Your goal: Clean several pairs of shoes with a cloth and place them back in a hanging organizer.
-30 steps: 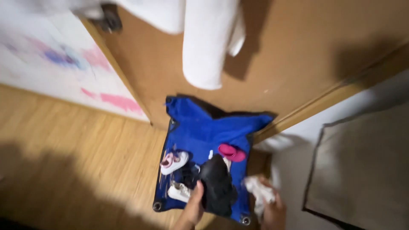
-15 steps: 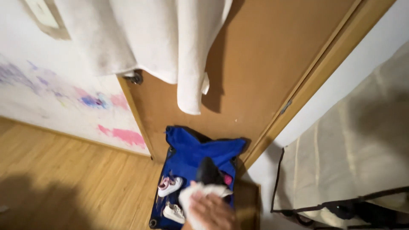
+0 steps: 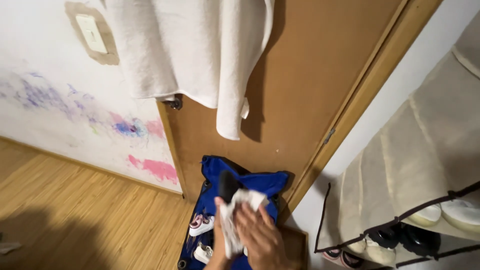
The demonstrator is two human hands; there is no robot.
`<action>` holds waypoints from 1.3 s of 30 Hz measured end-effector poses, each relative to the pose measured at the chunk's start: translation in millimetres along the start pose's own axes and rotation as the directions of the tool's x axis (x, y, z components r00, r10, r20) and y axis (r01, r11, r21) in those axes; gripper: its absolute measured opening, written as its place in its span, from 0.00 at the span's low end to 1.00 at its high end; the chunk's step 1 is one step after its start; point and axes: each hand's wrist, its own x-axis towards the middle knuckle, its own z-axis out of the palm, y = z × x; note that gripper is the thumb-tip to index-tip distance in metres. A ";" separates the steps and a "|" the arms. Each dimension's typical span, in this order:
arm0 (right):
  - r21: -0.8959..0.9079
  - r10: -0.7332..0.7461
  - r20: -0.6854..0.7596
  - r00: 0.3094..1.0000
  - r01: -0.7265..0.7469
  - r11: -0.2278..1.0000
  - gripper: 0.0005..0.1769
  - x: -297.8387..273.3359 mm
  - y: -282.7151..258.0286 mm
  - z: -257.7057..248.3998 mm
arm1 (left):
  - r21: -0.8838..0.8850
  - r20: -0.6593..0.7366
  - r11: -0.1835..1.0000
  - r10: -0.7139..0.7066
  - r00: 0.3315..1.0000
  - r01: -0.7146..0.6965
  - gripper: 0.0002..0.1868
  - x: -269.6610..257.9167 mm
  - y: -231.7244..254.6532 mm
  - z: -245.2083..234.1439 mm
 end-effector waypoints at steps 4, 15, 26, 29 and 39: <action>0.248 0.254 -0.046 0.966 -0.235 0.940 0.16 -133.4 38.0 31.7 | 0.267 -0.473 0.962 0.086 0.877 0.050 0.45 -5.3 83.4 98.2; 0.788 0.531 -0.051 0.846 -0.293 0.542 0.20 73.1 50.0 -41.3 | 0.077 -0.102 0.923 -0.369 0.924 0.377 0.49 -20.6 75.5 106.9; 0.777 0.527 -0.015 0.850 -0.322 0.541 0.17 73.9 16.3 -47.5 | -0.057 0.126 0.977 -0.198 0.972 0.207 0.49 -16.0 118.5 135.4; 0.816 0.635 -0.005 0.772 -0.364 0.449 0.17 68.0 12.1 -44.5 | -0.054 0.108 0.955 -0.286 0.952 0.293 0.49 -16.8 99.2 148.3; 0.670 0.208 -0.032 0.978 -0.133 0.731 0.23 -50.5 33.1 25.3 | -0.318 0.150 0.942 0.163 0.975 -0.109 0.49 1.5 99.5 122.6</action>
